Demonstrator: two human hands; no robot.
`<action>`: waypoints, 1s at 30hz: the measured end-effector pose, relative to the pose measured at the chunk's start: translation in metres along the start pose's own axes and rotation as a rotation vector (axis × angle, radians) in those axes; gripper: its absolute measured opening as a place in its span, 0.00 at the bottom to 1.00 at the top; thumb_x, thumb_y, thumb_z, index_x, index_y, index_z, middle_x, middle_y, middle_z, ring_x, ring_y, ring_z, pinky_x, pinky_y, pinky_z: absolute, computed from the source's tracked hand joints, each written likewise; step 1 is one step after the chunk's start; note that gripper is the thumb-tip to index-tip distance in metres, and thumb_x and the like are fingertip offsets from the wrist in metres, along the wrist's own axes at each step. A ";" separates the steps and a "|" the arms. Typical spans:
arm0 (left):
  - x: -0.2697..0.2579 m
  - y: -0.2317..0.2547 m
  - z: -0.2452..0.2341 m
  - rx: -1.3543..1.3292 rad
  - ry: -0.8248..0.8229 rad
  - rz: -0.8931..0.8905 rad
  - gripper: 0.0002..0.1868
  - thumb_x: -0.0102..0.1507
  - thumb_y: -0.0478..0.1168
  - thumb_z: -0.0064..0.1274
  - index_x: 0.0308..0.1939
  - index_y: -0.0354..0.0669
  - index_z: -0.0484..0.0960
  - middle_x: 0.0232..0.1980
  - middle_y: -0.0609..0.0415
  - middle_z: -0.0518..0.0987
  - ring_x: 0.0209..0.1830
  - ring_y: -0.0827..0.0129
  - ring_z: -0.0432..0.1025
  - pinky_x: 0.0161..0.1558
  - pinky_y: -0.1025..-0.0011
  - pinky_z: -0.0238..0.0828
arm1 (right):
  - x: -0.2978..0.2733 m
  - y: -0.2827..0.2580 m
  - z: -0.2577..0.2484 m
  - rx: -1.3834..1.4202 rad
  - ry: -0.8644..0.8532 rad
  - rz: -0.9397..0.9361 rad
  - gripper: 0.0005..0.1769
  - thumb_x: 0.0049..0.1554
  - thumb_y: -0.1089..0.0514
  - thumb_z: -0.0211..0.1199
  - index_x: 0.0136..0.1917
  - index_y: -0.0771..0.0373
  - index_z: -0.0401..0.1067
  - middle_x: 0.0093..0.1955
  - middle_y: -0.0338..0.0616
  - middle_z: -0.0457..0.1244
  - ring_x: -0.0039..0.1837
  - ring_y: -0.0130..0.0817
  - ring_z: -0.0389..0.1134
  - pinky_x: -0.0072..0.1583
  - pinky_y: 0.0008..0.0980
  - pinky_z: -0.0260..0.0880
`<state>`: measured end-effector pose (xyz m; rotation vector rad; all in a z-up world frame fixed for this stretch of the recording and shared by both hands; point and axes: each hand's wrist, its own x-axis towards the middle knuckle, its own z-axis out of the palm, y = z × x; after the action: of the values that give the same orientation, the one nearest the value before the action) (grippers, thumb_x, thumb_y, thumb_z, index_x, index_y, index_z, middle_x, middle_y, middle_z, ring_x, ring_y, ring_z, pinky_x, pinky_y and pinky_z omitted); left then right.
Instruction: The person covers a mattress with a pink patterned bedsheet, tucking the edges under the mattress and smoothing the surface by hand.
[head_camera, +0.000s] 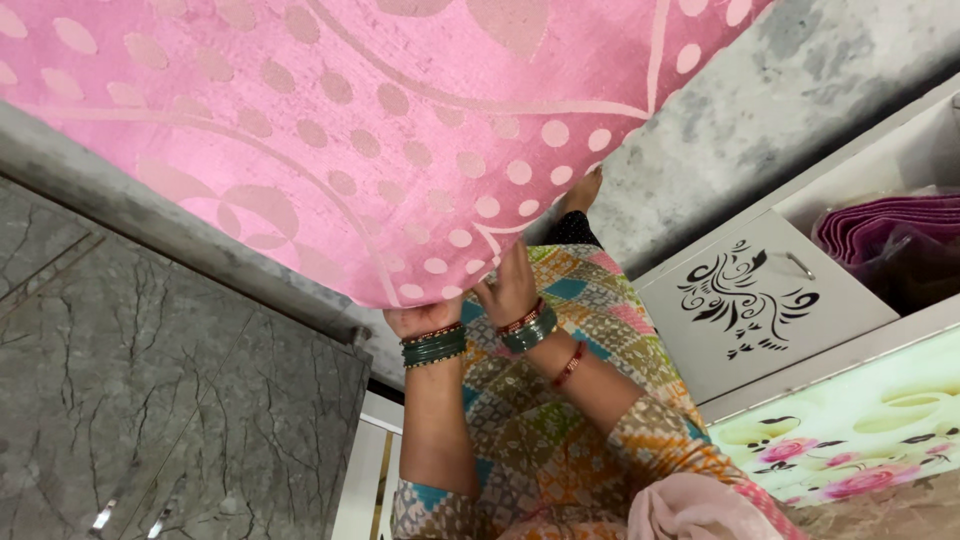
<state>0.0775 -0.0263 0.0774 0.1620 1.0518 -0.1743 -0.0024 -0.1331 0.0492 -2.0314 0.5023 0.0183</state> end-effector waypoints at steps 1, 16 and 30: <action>0.001 -0.002 0.000 0.041 -0.025 0.024 0.34 0.71 0.57 0.37 0.74 0.38 0.63 0.77 0.39 0.63 0.77 0.44 0.56 0.74 0.40 0.50 | 0.000 0.008 0.003 0.021 -0.005 -0.017 0.40 0.55 0.56 0.71 0.74 0.69 0.58 0.71 0.64 0.59 0.70 0.61 0.63 0.70 0.55 0.66; 0.007 0.029 -0.113 0.041 -0.417 -0.099 0.22 0.69 0.36 0.51 0.68 0.40 0.70 0.61 0.47 0.78 0.41 0.74 0.72 0.32 0.82 0.63 | 0.020 -0.003 0.029 0.196 0.224 0.184 0.33 0.61 0.47 0.63 0.69 0.71 0.60 0.64 0.59 0.63 0.63 0.52 0.69 0.61 0.47 0.71; -0.022 0.039 -0.108 0.080 -0.193 -0.213 0.35 0.64 0.18 0.48 0.75 0.42 0.64 0.69 0.44 0.72 0.39 0.76 0.70 0.26 0.85 0.57 | 0.009 0.002 0.023 0.089 0.220 0.040 0.24 0.61 0.54 0.58 0.64 0.74 0.65 0.65 0.58 0.61 0.65 0.53 0.64 0.65 0.48 0.66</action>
<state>-0.0157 0.0361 0.0456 0.1024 0.8689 -0.4171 0.0093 -0.1177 0.0341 -1.9460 0.6694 -0.2024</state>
